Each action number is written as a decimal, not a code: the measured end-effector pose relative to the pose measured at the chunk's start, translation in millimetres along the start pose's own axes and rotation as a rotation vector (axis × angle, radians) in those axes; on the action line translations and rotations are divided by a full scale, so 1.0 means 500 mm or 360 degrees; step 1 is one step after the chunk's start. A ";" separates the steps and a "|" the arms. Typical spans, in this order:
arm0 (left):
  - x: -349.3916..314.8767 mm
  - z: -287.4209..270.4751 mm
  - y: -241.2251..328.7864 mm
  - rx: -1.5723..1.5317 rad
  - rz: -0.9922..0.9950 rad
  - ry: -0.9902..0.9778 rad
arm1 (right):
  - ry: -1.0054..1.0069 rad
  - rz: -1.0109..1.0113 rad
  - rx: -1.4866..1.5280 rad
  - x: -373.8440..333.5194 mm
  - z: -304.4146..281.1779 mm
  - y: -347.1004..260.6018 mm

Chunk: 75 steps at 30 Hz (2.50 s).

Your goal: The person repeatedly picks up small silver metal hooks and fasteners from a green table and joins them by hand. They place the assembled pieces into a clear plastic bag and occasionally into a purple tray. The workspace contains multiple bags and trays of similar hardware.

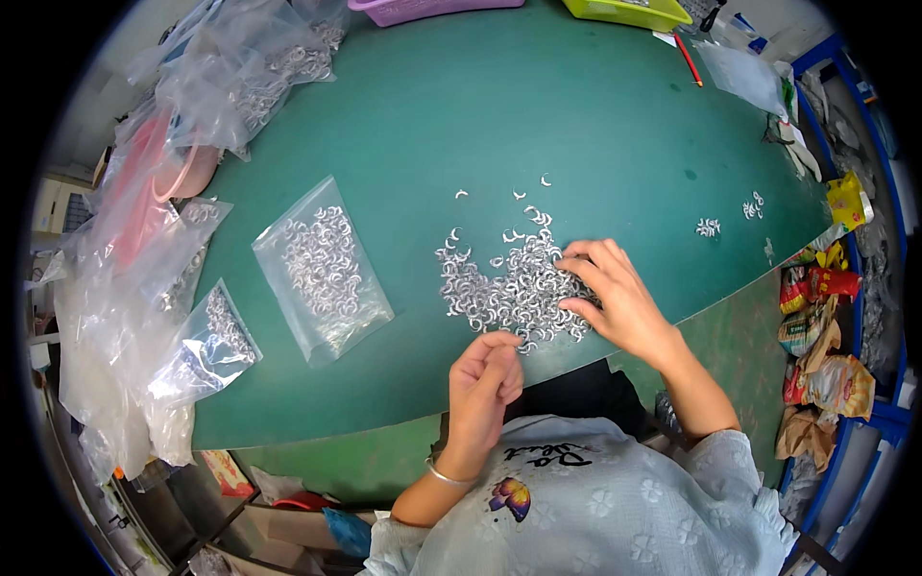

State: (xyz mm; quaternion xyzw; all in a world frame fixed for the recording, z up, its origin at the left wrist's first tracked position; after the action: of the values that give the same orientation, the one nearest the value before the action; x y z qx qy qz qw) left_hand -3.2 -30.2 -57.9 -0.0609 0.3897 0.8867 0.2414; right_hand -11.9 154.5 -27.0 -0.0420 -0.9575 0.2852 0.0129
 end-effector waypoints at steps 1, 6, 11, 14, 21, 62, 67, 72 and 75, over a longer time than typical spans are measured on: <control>0.003 0.002 -0.003 0.0009 -0.0029 -0.0009 | 0.0037 -0.0009 0.0036 -0.002 0.007 -0.007; 0.006 0.007 -0.003 0.0026 -0.0034 -0.0034 | 0.0240 -0.0230 0.0177 -0.015 0.019 -0.015; 0.005 0.006 -0.003 0.0028 -0.0021 -0.0058 | 0.0385 0.0030 0.0521 -0.020 -0.001 0.008; 0.003 0.005 -0.013 0.0024 -0.0002 -0.0040 | 0.0337 0.0354 0.0733 -0.022 -0.013 0.028; 0.003 0.020 -0.009 0.0391 0.0077 -0.0094 | 0.0000 0.0741 0.1839 -0.043 0.016 0.029; 0.014 0.050 -0.007 -0.0388 -0.0288 -0.0472 | -0.0055 0.0259 0.1530 -0.067 -0.002 -0.044; 0.012 0.046 -0.004 -0.0691 -0.0289 -0.0591 | 0.0325 0.0431 0.0638 -0.036 -0.014 0.006; 0.014 0.038 -0.007 -0.0486 -0.0134 -0.0446 | 0.0219 0.0114 0.0139 -0.020 0.008 -0.020; 0.010 0.036 -0.004 -0.0285 -0.0099 -0.0290 | 0.0239 0.0024 0.0000 -0.021 0.014 -0.021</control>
State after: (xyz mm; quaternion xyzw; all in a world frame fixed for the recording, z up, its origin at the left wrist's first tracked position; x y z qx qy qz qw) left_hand -5.1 -14.1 -48.5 -0.0134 0.2834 0.9118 0.2968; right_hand -2.7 140.8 -27.1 -0.0705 -0.9535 0.2813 0.0824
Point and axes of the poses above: each hand's wrist, its own x-axis towards the middle knuckle, its own z-axis out of the palm, y = z × x, the point moved 3 cm from there along x, towards the middle knuckle, and after that the axes turned 14 degrees about z, right-handed, at the moved point
